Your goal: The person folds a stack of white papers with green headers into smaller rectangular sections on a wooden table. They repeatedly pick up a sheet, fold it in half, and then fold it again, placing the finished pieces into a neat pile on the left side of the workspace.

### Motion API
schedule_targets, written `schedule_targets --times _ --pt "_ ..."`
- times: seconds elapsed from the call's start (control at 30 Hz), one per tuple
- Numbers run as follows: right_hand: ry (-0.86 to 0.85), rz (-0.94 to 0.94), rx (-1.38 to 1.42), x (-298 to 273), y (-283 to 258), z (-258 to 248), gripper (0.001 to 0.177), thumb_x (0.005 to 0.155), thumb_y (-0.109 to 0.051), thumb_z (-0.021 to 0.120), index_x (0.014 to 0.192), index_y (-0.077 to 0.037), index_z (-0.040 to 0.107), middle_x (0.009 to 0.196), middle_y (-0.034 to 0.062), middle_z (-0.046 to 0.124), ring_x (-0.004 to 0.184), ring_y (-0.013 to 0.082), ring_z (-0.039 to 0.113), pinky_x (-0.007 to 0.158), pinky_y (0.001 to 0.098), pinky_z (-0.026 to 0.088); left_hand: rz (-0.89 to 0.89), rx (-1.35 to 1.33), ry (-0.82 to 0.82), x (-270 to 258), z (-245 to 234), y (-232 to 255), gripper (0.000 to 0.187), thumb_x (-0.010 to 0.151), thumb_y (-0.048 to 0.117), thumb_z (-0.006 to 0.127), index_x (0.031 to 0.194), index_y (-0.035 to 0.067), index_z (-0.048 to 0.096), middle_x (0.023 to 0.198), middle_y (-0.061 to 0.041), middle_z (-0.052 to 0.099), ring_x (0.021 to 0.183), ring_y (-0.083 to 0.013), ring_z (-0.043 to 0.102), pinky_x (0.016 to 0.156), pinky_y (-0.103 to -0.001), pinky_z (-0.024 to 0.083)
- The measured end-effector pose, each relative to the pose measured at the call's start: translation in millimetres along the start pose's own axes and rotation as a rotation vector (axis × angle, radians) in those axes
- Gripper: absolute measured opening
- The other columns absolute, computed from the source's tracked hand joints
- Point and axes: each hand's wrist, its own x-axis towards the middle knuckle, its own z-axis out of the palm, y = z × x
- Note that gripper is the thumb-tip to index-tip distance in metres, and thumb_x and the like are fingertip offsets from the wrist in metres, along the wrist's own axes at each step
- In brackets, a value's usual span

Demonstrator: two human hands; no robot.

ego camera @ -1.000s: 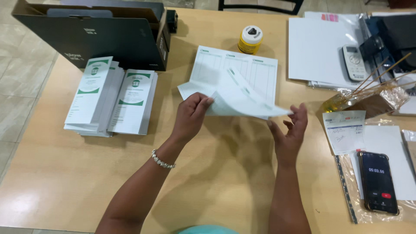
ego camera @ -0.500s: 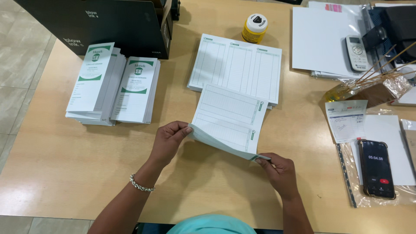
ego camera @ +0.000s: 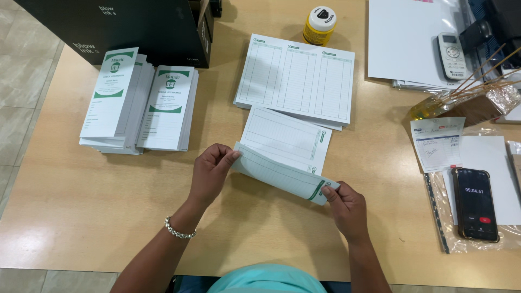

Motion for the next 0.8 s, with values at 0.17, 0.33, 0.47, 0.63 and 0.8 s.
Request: schedule_targets --times 0.17,0.33,0.47,0.63,0.8 --pt "-0.027 0.181 0.2 11 13 10 0.019 0.1 -0.018 0.067 0.096 -0.002 0.075 0.073 0.011 0.074 0.068 0.0176 0.069 0.071 0.0371 0.061 1.113 0.518 0.238 -12 30 -50 0.043 0.093 0.038 0.076 0.123 0.013 0.058 0.118 -0.009 0.052 0.11 -0.0283 0.056 0.096 -0.045 0.052" --pt "-0.105 0.272 0.367 16 -6 18 0.018 0.099 -0.018 0.069 0.109 -0.003 0.069 0.074 0.0111 0.074 0.064 0.0183 0.073 0.062 0.0331 0.063 1.349 0.923 -0.023 -57 65 -19 0.069 0.095 0.075 0.036 0.159 0.046 0.03 0.165 -0.002 0.034 0.156 -0.03 0.024 0.125 -0.058 0.013" --pt "-0.181 0.313 0.309 19 -14 10 0.028 0.099 -0.016 0.067 0.121 0.0 0.066 0.079 0.0179 0.075 0.069 0.0229 0.072 0.065 0.037 0.063 1.057 1.107 -0.428 -50 58 -6 0.08 0.089 0.077 0.035 0.16 0.042 0.026 0.163 -0.011 0.037 0.155 -0.0394 0.021 0.118 -0.073 -0.004" --pt "-0.1 0.164 -0.22 46 -48 0 0.036 0.104 -0.037 0.06 0.131 -0.015 0.069 0.11 0.0171 0.078 0.108 0.033 0.074 0.092 0.0491 0.056 0.721 1.208 -0.802 -45 54 3 0.08 0.085 0.079 0.035 0.157 0.046 0.027 0.161 -0.015 0.037 0.152 -0.0435 0.023 0.113 -0.083 -0.007" --pt "-0.138 -0.374 -0.718 83 -24 14 0.034 0.108 -0.017 0.052 0.138 -0.008 0.068 0.138 0.0158 0.067 0.136 0.0352 0.057 0.121 0.0475 0.037 0.657 1.265 -0.85 -48 55 -3 0.077 0.089 0.076 0.027 0.159 0.047 0.017 0.161 -0.016 0.034 0.152 -0.0443 0.02 0.111 -0.085 -0.007"
